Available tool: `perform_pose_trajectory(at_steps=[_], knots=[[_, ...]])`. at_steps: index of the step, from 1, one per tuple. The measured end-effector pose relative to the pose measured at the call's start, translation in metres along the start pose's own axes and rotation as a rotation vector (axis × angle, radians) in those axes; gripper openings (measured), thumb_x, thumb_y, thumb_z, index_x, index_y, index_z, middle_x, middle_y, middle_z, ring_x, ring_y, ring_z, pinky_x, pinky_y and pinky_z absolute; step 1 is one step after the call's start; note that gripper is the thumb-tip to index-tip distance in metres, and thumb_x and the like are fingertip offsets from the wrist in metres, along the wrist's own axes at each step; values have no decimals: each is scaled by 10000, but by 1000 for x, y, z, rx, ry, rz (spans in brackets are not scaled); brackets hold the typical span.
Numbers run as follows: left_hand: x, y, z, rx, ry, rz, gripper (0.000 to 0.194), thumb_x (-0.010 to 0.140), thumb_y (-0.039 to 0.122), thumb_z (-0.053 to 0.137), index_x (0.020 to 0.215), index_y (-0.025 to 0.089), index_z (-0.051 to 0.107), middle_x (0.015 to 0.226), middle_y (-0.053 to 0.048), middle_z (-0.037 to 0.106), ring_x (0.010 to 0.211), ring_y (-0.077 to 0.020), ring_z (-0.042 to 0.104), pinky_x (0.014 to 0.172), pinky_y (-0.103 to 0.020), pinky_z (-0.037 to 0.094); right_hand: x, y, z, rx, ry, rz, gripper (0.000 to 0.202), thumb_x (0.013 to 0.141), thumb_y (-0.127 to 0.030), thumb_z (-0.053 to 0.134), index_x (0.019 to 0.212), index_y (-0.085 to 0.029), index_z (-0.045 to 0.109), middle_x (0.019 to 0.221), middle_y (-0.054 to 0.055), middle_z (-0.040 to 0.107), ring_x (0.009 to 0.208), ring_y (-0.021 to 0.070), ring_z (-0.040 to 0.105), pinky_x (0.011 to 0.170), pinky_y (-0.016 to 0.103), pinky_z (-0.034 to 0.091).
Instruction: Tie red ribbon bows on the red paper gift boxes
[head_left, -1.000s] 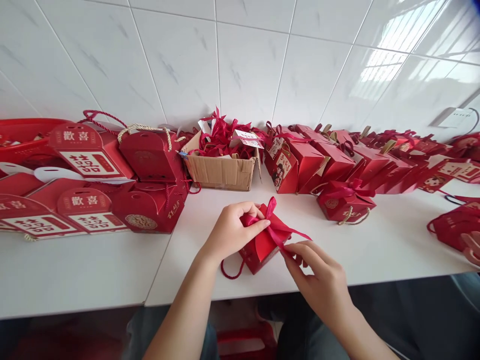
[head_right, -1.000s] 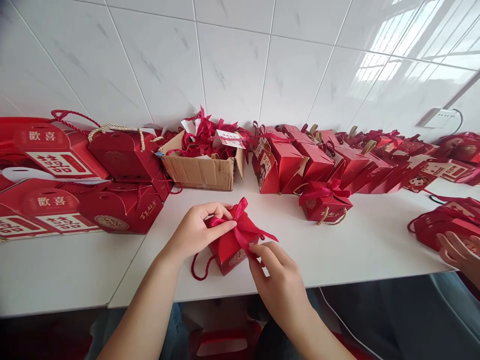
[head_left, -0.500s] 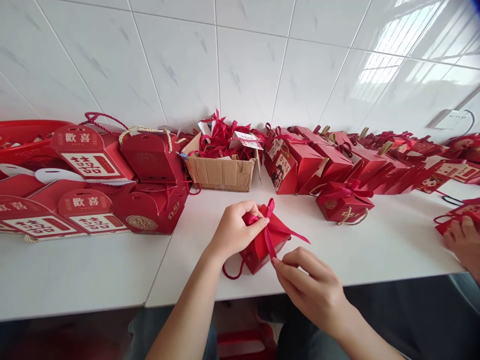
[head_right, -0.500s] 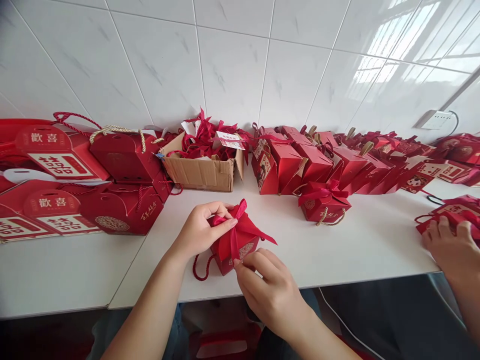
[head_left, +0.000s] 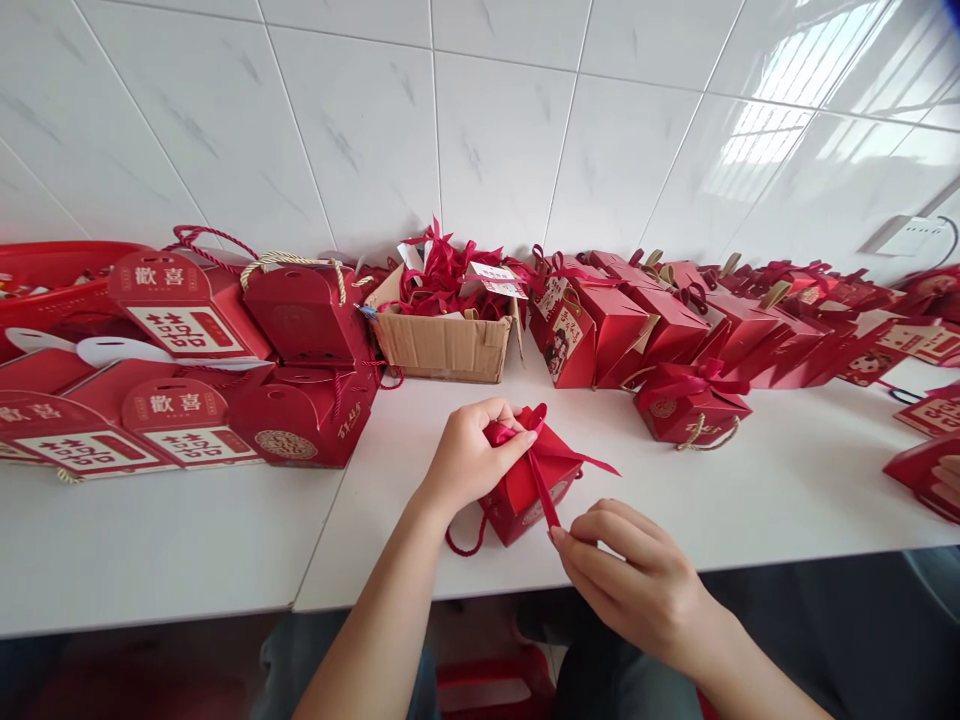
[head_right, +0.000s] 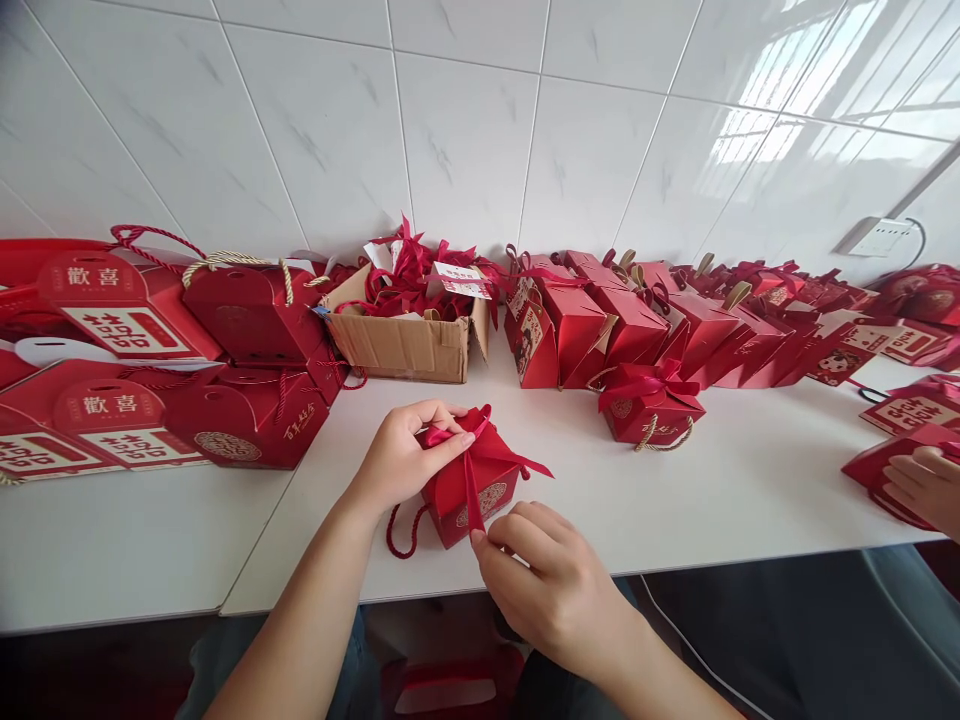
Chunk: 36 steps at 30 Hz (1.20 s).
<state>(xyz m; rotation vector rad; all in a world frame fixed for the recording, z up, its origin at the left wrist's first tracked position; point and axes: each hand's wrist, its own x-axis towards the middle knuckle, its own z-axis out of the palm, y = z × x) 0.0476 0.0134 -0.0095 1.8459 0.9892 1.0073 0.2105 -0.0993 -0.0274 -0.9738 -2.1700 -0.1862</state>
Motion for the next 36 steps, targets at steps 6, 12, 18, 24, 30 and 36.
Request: perform_pose_trajectory(at_steps=[6, 12, 18, 24, 30, 36], knots=[[1, 0, -7, -92, -57, -28, 298, 777, 302, 641, 618, 202, 410, 738, -18, 626, 1068, -243, 612, 833, -311, 461, 13, 24, -34, 256, 118, -11, 176, 883, -247, 566, 1005, -142, 637, 818, 93, 612, 715, 187, 561, 619, 333, 461], [0, 1, -10, -133, -100, 12, 317, 771, 262, 646, 605, 209, 381, 622, 13, 527, 1073, -236, 608, 840, -297, 455, 53, 102, -19, 672, -132, 468, 301, 838, -285, 647, 1130, -222, 613, 1029, 63, 610, 822, 150, 588, 726, 291, 498], [0, 0, -7, -124, -81, 4, 328, 776, 250, 630, 588, 204, 365, 618, 12, 511, 1000, -235, 625, 813, -298, 463, 59, 132, 30, 1168, -336, 444, 168, 811, -264, 686, 960, -192, 660, 867, 23, 600, 796, 130, 580, 735, 283, 490], [0, -1, -1, -134, -6, -21, 421, 769, 314, 660, 559, 205, 311, 572, 25, 433, 951, -242, 652, 770, -284, 473, 52, 124, 34, 1167, -193, 490, 124, 814, -274, 686, 760, -174, 635, 795, 9, 544, 733, 118, 503, 676, 265, 419], [-1, -1, 0, -114, -20, -22, 419, 764, 277, 657, 565, 213, 295, 606, 10, 513, 1028, -235, 641, 772, -270, 467, 52, 120, 36, 1270, -118, 565, 169, 821, -301, 674, 726, -173, 617, 709, -3, 528, 660, 117, 465, 638, 270, 369], [-2, -2, 0, -90, -38, -11, 393, 757, 275, 660, 564, 214, 323, 641, 1, 565, 1063, -231, 629, 798, -279, 469, 51, 118, 34, 1332, -86, 618, 183, 773, -306, 717, 678, -175, 631, 674, -11, 517, 625, 111, 448, 613, 268, 353]])
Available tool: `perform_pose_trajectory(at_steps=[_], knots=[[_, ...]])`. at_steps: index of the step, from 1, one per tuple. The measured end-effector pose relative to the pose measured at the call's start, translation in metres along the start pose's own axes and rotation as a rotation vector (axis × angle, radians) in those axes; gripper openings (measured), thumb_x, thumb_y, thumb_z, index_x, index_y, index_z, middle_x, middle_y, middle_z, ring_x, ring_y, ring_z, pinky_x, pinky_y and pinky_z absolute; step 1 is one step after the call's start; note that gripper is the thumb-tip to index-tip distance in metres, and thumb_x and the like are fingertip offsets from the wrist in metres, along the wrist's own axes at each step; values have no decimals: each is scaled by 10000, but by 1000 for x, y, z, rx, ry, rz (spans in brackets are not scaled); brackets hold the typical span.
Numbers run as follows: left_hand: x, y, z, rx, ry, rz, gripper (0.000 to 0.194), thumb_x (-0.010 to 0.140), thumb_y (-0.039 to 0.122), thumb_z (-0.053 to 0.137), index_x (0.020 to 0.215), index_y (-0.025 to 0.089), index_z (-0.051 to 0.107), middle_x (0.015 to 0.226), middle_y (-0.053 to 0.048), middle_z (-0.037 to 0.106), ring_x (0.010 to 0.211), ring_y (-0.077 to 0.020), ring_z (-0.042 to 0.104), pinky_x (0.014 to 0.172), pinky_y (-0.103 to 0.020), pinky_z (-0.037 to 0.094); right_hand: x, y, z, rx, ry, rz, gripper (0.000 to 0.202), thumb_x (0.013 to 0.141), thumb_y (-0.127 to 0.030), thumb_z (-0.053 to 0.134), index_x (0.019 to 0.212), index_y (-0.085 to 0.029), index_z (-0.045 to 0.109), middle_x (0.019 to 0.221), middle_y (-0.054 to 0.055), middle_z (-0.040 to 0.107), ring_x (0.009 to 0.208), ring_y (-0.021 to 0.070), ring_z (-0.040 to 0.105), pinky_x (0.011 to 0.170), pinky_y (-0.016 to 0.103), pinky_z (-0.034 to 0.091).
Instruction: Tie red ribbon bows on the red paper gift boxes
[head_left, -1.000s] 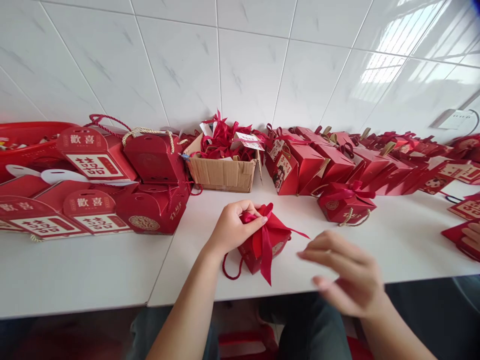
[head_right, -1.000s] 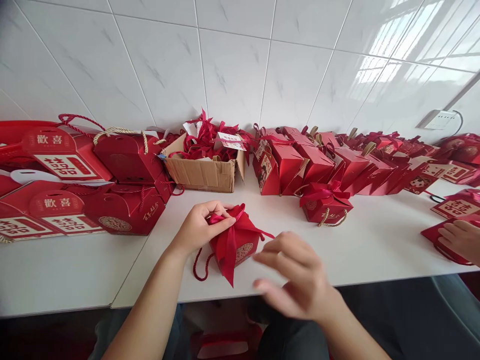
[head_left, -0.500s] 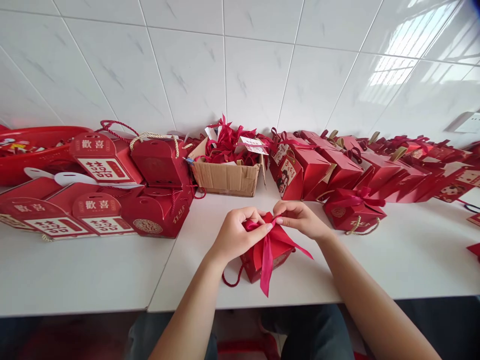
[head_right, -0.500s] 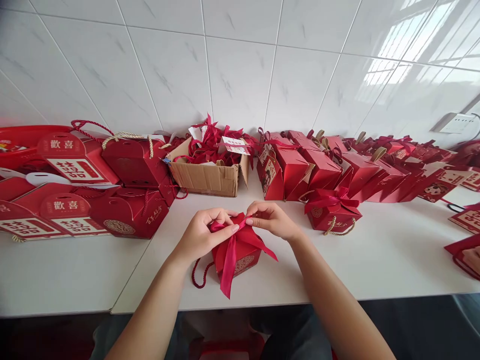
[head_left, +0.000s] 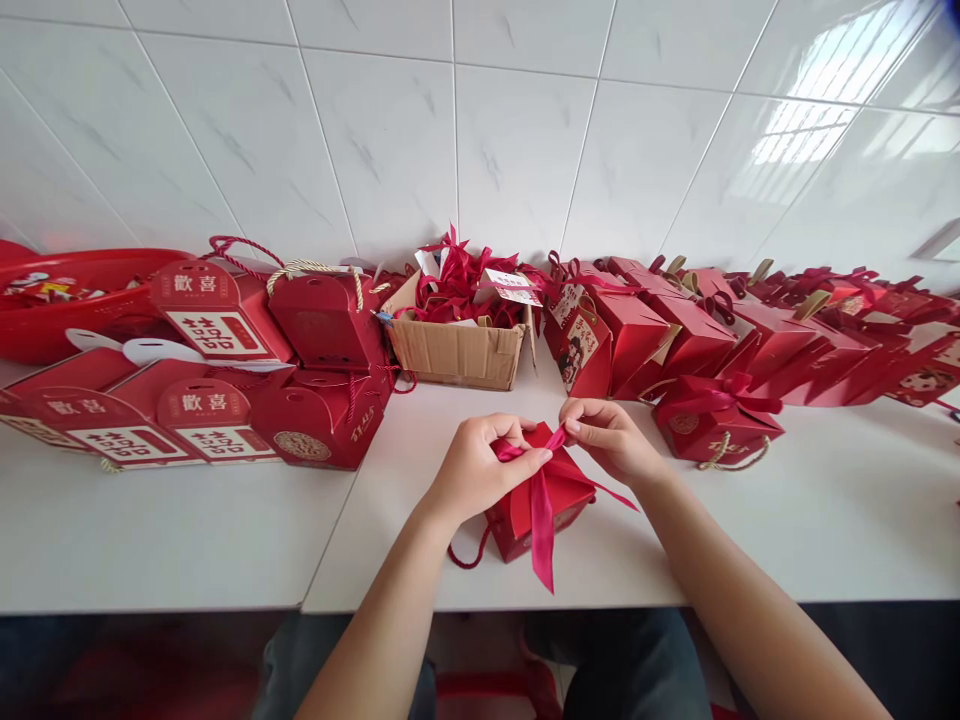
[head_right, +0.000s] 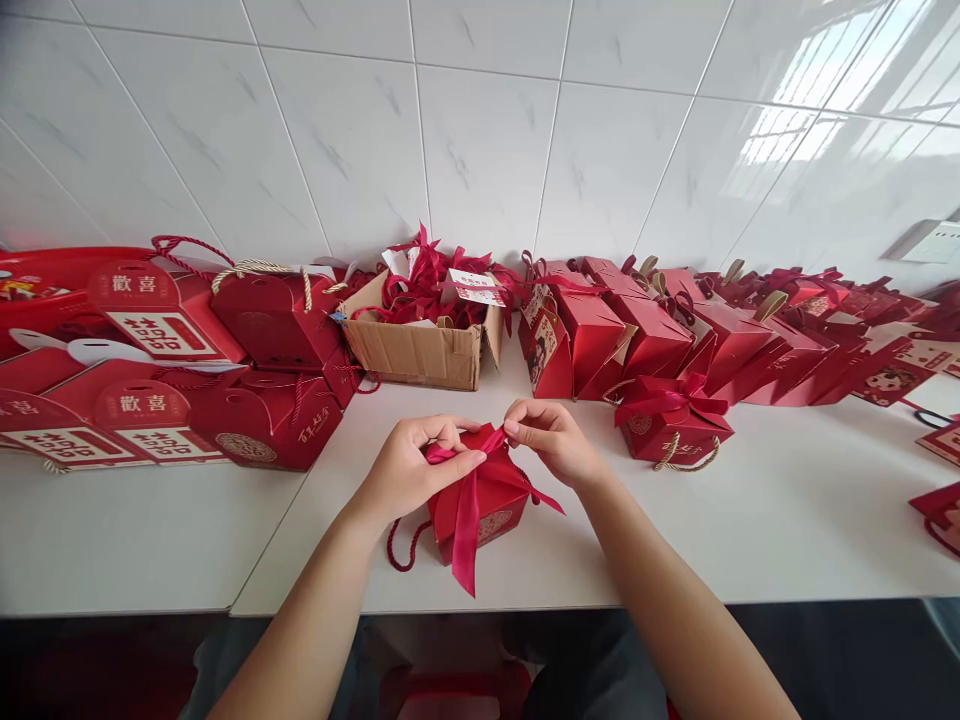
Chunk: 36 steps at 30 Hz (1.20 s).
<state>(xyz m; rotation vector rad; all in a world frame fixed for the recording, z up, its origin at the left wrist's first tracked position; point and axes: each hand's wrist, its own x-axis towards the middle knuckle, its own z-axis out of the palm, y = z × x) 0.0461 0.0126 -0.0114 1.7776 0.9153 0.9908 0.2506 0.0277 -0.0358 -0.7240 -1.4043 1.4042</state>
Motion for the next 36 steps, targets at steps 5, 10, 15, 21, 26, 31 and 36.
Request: perform_pose_trajectory(at_steps=[5, 10, 15, 21, 26, 31, 36], knots=[[-1, -1, 0, -2, -21, -1, 382, 750, 249, 654, 572, 215, 318, 648, 2, 563, 1083, -235, 622, 823, -289, 468, 0, -1, 0, -4, 71, 15, 202, 731, -325, 749, 651, -174, 641, 652, -11, 505, 609, 109, 436, 595, 269, 345], [0, 0, 0, 1, -32, -7, 407, 755, 267, 650, 581, 219, 285, 609, 17, 490, 1094, -238, 616, 800, -278, 470, 1, 0, 1, -18, 145, -13, 216, 691, -345, 771, 631, -179, 648, 639, -14, 490, 606, 110, 435, 594, 273, 354], [0, 2, 0, 47, -43, 4, 397, 767, 277, 635, 578, 212, 291, 650, 12, 539, 1061, -231, 626, 858, -295, 461, 1, -2, 3, -44, 200, -42, 244, 657, -363, 787, 600, -180, 637, 615, -17, 475, 588, 110, 422, 577, 277, 354], [0, 3, 0, 65, -53, 3, 387, 764, 280, 629, 580, 215, 295, 687, -3, 575, 1108, -256, 606, 819, -306, 470, 0, -5, 5, -69, 230, -48, 257, 639, -370, 796, 607, -181, 625, 616, -16, 489, 588, 112, 428, 569, 277, 354], [0, 2, 0, 76, -51, 15, 372, 755, 259, 633, 575, 213, 310, 706, -4, 604, 1094, -254, 617, 814, -302, 463, -1, -5, 4, -76, 228, -49, 240, 638, -356, 796, 613, -182, 633, 621, -17, 499, 592, 110, 436, 575, 275, 354], [0, 1, 0, 55, -57, 6, 359, 756, 257, 642, 580, 209, 333, 727, -9, 633, 1092, -244, 618, 814, -296, 468, -1, -4, 2, -88, 221, -54, 243, 674, -353, 779, 622, -176, 619, 620, -19, 500, 595, 109, 431, 579, 270, 347], [1, 4, -5, -70, -54, -16, 362, 783, 299, 642, 583, 208, 354, 638, -3, 585, 1097, -253, 613, 828, -298, 475, -3, -2, 3, -120, 142, -55, 239, 774, -375, 706, 686, -177, 602, 651, -11, 524, 621, 115, 461, 620, 269, 382]])
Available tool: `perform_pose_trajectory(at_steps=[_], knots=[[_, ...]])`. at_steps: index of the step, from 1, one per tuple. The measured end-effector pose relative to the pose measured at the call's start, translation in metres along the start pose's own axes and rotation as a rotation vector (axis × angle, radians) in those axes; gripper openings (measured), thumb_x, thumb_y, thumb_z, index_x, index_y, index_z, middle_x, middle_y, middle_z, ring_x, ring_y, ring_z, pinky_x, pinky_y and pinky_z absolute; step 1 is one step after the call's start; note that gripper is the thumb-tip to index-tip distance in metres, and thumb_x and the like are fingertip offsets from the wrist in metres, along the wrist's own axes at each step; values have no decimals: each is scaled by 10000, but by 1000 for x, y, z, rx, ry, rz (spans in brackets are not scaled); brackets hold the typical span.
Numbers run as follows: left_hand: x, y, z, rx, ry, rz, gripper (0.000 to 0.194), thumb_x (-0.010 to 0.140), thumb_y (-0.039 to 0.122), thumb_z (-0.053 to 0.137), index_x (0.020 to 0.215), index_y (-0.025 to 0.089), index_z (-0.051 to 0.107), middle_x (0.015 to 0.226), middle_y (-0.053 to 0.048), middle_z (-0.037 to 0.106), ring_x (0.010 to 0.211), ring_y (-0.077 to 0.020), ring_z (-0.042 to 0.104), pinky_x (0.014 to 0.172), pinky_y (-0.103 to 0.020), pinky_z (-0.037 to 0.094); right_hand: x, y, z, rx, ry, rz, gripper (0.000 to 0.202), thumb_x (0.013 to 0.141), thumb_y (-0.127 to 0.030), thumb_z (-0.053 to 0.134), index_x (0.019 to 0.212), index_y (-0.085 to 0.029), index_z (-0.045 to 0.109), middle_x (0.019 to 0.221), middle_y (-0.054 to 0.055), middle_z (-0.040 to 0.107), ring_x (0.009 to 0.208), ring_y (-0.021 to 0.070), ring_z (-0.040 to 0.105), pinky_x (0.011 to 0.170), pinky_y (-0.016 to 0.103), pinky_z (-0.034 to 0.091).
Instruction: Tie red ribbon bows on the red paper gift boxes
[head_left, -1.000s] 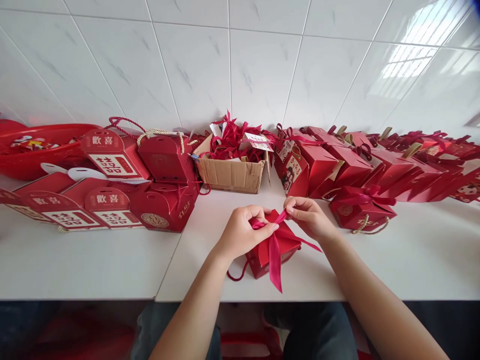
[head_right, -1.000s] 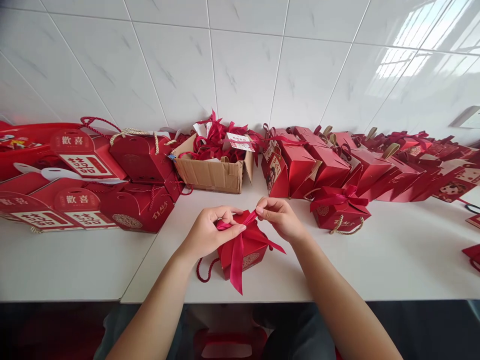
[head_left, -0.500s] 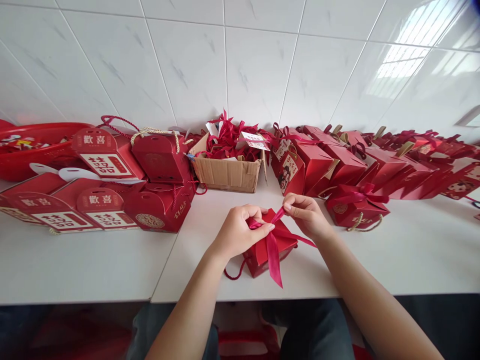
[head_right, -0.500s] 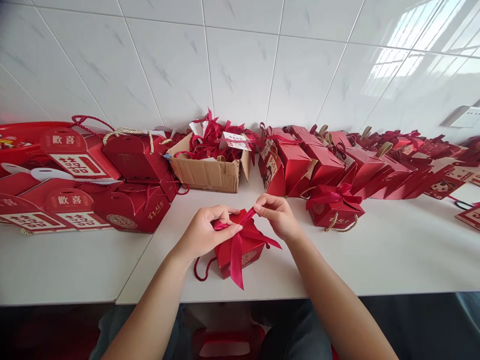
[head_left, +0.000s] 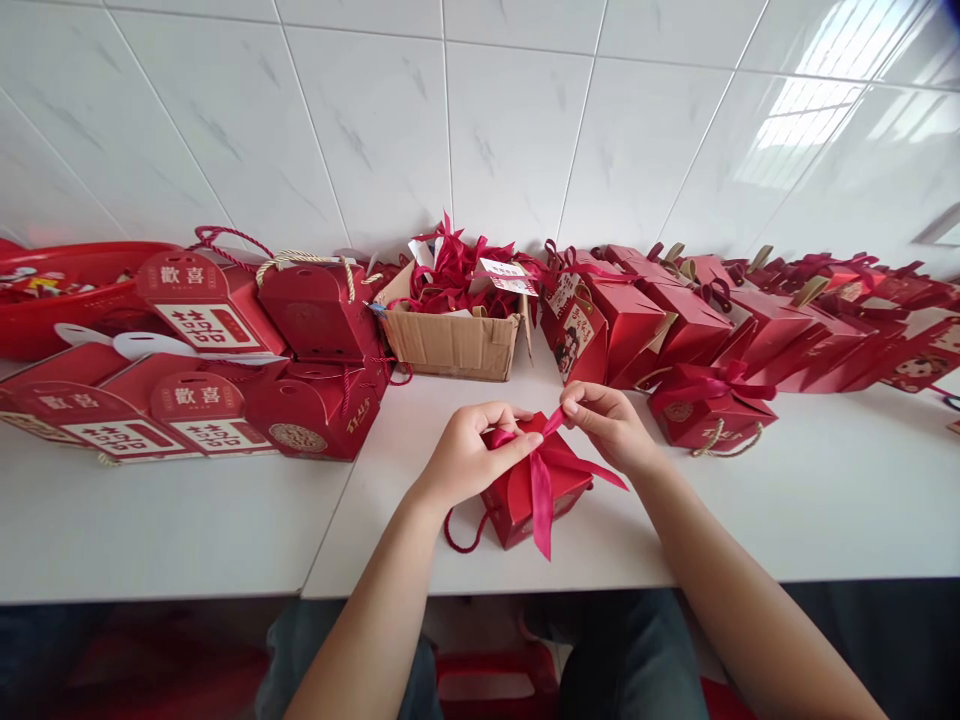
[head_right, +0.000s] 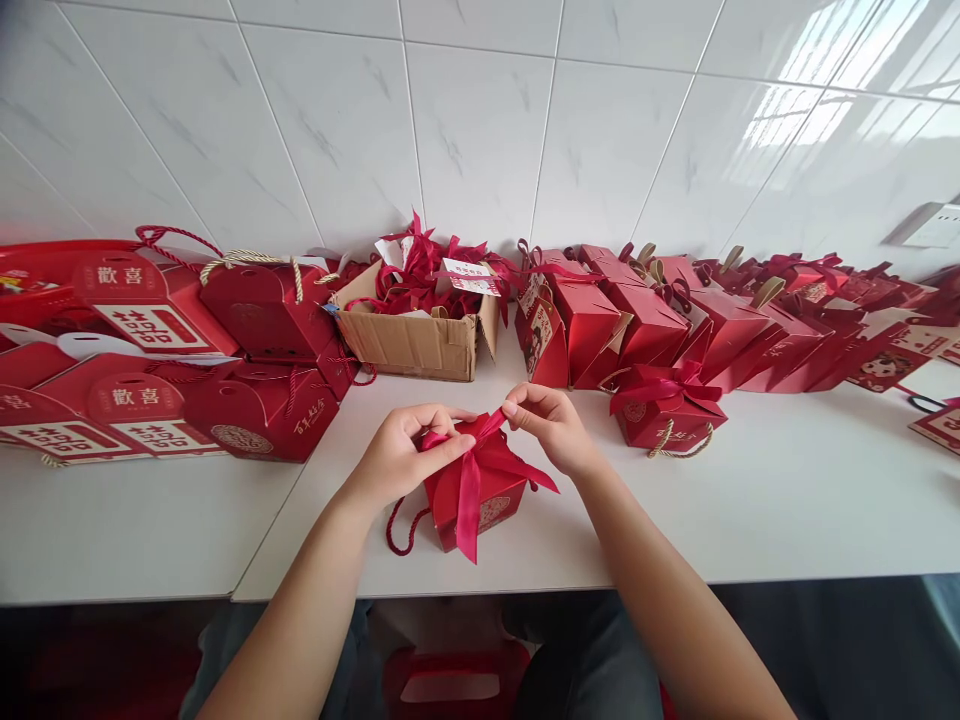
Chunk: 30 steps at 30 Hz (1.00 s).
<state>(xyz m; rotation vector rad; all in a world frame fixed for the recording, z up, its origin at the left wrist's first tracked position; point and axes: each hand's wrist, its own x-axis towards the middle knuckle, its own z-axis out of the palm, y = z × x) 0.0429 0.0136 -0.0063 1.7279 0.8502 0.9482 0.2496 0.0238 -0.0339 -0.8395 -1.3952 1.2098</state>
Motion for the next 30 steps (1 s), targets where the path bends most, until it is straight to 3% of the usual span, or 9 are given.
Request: perform_pose_trajectory(at_steps=[4, 8, 11, 14, 16, 23, 30], knots=[[0, 4, -4, -72, -59, 5, 288, 839, 343, 594, 622, 186, 488, 825, -56, 673, 1076, -235, 608, 897, -318, 454, 0, -1, -5, -9, 13, -1, 194, 822, -385, 658, 825, -191, 644, 746, 10, 557, 681, 129, 505, 680, 285, 429], [1, 3, -6, -123, -23, -16, 321, 851, 373, 576, 618, 173, 482, 952, -73, 672, 996, -213, 618, 889, -315, 450, 1, -21, -10, -158, 76, -156, 188, 844, -378, 635, 981, -252, 655, 997, 52, 574, 914, 179, 555, 814, 330, 460], [1, 1, -6, -101, 13, -57, 351, 843, 424, 576, 617, 160, 525, 1063, -82, 643, 952, -203, 614, 870, -312, 455, -1, -44, -2, -495, -88, -275, 109, 823, -329, 665, 858, -230, 694, 1052, 81, 569, 1055, 233, 535, 927, 395, 436], [2, -1, -7, -89, -5, -63, 380, 851, 449, 560, 618, 150, 580, 1112, -84, 614, 990, -210, 604, 870, -303, 448, -3, -59, 12, -786, -300, -337, 93, 831, -296, 656, 840, -227, 717, 1139, 90, 566, 1060, 243, 535, 942, 435, 429], [2, -1, -7, -99, -21, -64, 377, 861, 454, 545, 651, 150, 616, 1121, -83, 598, 1004, -212, 600, 856, -299, 447, -4, -62, 21, -888, -372, -342, 92, 831, -292, 657, 858, -233, 723, 1159, 87, 569, 1050, 242, 533, 931, 447, 431], [1, 0, -7, -152, -22, -69, 345, 841, 386, 581, 585, 159, 545, 1032, -73, 613, 1088, -234, 563, 866, -295, 434, -3, -54, 29, -893, -343, -365, 75, 825, -271, 667, 855, -232, 723, 1097, 86, 595, 1015, 239, 551, 910, 445, 442], [3, 1, -5, -64, -37, -50, 359, 824, 354, 589, 549, 156, 468, 1023, -59, 593, 946, -202, 593, 808, -282, 436, -5, -51, 32, -904, -347, -381, 79, 807, -182, 647, 861, -206, 698, 1066, 86, 604, 943, 216, 560, 879, 408, 454]])
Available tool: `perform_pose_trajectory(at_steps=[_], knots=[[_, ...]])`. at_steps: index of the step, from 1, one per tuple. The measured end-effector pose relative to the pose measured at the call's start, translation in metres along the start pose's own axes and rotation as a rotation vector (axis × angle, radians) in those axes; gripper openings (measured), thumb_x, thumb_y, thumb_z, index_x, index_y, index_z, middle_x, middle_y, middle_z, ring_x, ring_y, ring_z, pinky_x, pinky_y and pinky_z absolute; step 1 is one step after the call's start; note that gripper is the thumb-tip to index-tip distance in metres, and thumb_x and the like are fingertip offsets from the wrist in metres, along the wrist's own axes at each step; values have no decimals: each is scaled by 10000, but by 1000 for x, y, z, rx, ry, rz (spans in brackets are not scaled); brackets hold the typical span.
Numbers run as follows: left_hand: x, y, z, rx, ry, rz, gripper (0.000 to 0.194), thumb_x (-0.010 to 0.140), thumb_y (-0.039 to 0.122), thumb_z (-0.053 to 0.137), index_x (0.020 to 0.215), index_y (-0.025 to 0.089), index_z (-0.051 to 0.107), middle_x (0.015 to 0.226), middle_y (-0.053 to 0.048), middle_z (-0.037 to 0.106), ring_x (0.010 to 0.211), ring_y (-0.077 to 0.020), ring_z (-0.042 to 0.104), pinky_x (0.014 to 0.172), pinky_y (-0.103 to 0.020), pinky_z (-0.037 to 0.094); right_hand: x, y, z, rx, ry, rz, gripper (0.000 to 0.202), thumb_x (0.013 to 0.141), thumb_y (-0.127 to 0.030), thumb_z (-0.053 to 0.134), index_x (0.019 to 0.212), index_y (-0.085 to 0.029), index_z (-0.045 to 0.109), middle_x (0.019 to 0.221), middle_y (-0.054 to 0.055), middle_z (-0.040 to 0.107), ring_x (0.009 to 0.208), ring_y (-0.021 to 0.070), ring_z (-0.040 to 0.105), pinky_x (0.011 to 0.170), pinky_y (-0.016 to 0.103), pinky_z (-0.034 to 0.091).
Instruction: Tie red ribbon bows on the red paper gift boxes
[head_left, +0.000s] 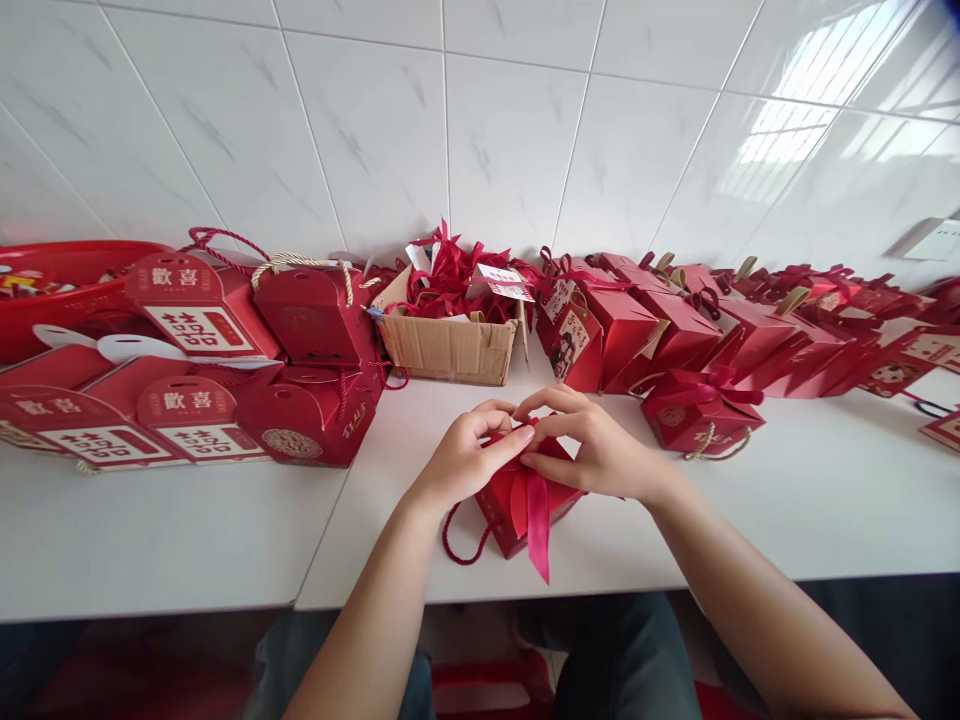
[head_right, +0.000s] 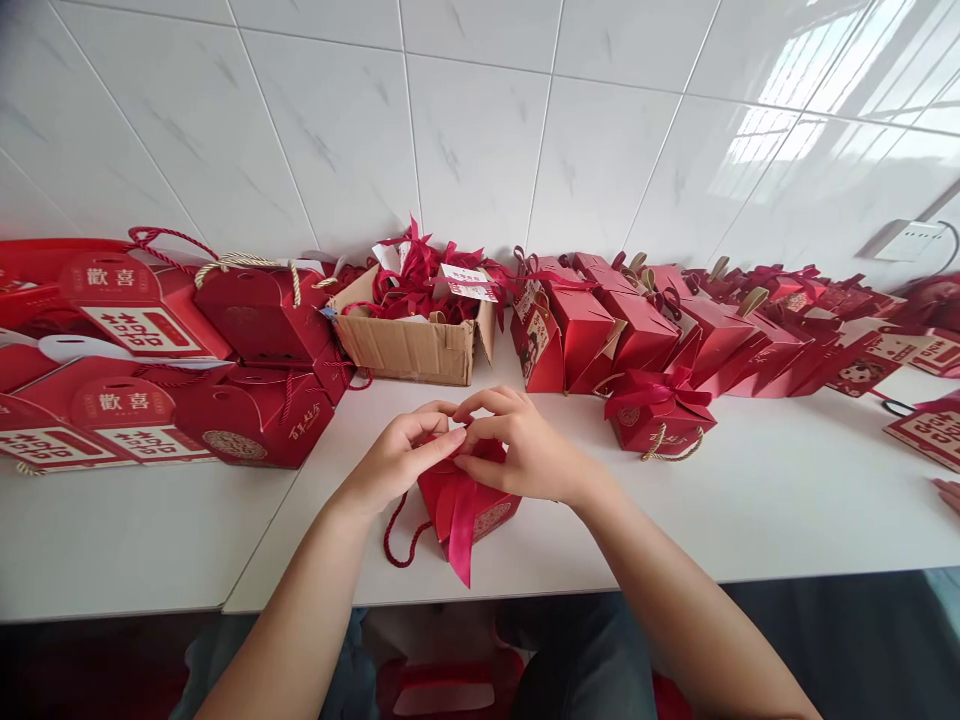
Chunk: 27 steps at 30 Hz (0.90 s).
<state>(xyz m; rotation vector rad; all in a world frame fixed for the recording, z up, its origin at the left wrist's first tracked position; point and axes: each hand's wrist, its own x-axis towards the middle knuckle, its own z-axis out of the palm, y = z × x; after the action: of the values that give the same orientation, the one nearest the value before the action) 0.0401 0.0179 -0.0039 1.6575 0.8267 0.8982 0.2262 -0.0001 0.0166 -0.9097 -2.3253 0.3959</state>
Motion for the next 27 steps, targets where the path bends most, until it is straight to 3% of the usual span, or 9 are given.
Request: perform_pose_trajectory(at_steps=[6, 15, 19, 23, 27], knots=[[1, -4, -3, 71, 26, 36, 326, 849, 341, 560, 577, 163, 544, 1065, -67, 583, 1101, -225, 530, 877, -284, 398, 2, -1, 2, 1, -22, -11, 62, 778, -150, 644, 730, -188, 648, 1066, 81, 611, 978, 224, 543, 882, 409, 436], [3, -8, -3, 185, 63, 35, 372, 868, 405, 535, 588, 163, 571, 948, -31, 546, 879, -171, 551, 734, -266, 402, 3, 1, 2, 6, -49, -3, 111, 744, -110, 647, 669, -175, 597, 1037, 86, 598, 941, 210, 533, 868, 390, 443], [3, -5, -3, 31, 35, -24, 377, 884, 420, 505, 633, 157, 604, 987, -39, 549, 885, -172, 551, 751, -268, 406, 3, 1, 2, 14, -24, 3, 90, 777, -132, 628, 699, -175, 615, 1038, 87, 594, 928, 206, 532, 848, 384, 451], [1, -1, -6, -192, -85, -61, 304, 875, 349, 531, 672, 144, 627, 1114, -50, 549, 977, -189, 554, 827, -277, 402, 2, 1, 4, 48, 10, 8, 57, 784, -131, 622, 747, -174, 627, 1055, 81, 592, 935, 200, 542, 851, 380, 448], [-2, -2, -7, -238, -123, -88, 274, 831, 319, 603, 624, 140, 607, 1154, -60, 554, 1050, -218, 552, 853, -293, 396, 3, 3, 5, 75, 26, 39, 59, 775, -125, 618, 736, -170, 614, 1045, 83, 589, 912, 196, 552, 824, 375, 454]])
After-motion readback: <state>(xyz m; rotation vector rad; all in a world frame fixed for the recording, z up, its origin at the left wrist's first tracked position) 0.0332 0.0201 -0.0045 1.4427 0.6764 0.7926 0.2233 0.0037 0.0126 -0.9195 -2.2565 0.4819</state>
